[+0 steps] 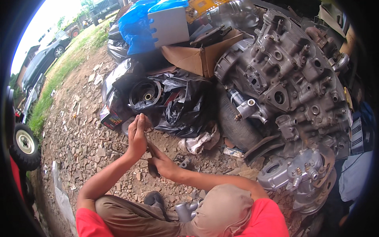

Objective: The person sits on the ground and handles a large engine block and a turbocharger assembly, rotating and inspecting them by hand. They then pick up a metal rod and bend it with their hands.

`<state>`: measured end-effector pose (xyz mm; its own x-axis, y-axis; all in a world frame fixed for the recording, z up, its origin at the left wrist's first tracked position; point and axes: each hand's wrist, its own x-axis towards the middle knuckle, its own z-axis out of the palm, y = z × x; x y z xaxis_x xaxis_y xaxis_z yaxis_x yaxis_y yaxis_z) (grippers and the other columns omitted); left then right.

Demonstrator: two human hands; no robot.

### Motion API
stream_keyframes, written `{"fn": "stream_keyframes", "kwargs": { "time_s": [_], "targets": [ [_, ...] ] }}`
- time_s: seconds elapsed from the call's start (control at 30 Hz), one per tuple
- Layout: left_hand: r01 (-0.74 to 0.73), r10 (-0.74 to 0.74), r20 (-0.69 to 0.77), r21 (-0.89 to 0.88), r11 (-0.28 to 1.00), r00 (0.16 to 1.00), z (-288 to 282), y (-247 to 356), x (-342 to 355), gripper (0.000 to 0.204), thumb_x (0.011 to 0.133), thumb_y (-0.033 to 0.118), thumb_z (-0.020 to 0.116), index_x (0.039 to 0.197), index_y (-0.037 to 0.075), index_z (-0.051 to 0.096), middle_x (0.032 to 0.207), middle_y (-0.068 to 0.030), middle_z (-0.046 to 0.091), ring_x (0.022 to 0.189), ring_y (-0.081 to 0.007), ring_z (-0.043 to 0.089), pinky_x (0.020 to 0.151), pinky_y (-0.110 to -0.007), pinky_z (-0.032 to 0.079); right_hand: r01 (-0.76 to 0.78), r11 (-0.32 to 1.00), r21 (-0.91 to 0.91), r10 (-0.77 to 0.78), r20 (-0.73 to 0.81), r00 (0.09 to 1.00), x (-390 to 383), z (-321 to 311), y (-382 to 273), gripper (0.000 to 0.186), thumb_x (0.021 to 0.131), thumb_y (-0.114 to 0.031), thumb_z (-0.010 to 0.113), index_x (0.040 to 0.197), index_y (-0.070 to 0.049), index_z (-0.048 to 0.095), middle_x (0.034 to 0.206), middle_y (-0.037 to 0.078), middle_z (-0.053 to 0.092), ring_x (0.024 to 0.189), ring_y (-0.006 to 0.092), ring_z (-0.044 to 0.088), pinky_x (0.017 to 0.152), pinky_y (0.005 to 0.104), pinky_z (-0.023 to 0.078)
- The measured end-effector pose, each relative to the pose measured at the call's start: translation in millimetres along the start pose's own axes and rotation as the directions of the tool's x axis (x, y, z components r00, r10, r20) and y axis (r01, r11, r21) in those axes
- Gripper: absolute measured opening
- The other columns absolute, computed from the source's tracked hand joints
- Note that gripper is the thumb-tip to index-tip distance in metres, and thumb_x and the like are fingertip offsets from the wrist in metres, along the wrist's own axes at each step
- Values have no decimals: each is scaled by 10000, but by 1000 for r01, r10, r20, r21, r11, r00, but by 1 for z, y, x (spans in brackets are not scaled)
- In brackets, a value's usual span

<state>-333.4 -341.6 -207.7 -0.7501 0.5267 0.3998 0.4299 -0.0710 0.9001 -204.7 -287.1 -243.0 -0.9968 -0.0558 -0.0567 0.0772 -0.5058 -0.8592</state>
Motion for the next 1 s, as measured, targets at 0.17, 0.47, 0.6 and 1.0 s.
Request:
{"fn": "stream_keyframes", "kwargs": {
  "time_s": [0.17,0.47,0.6,1.0],
  "targets": [
    [-54,51,83,27,998,995,-3,-2,1,391,1063,251,402,803,-18,515,780,-75,474,731,-171,435,677,-323,369,-5,992,126,-1,47,999,-6,7,-33,670,972,-54,363,1578,-110,82,692,95,535,530,181,534,470,278,408],
    [-131,67,215,297,946,974,-9,4,9,377,1053,316,383,954,-23,515,862,-177,498,860,-349,476,794,-428,370,47,995,-91,-41,64,997,-5,7,-39,657,982,-47,364,1571,-74,77,787,127,580,571,159,565,508,285,441],
    [-55,-112,459,335,940,881,-38,6,32,612,1064,511,180,1033,11,532,909,-139,540,920,-287,500,897,-398,376,-159,891,-426,215,85,973,10,-41,-1,690,990,-53,392,1580,-80,35,911,107,645,669,125,617,575,254,473],
    [-110,82,553,17,994,829,-59,-19,43,824,1047,564,92,1121,63,741,1216,-153,664,1257,-277,534,1040,-396,405,253,879,-403,-393,-314,865,22,-41,-3,323,1025,-121,512,1279,78,540,1150,61,617,1036,131,579,962,268,444]
  ]
}}
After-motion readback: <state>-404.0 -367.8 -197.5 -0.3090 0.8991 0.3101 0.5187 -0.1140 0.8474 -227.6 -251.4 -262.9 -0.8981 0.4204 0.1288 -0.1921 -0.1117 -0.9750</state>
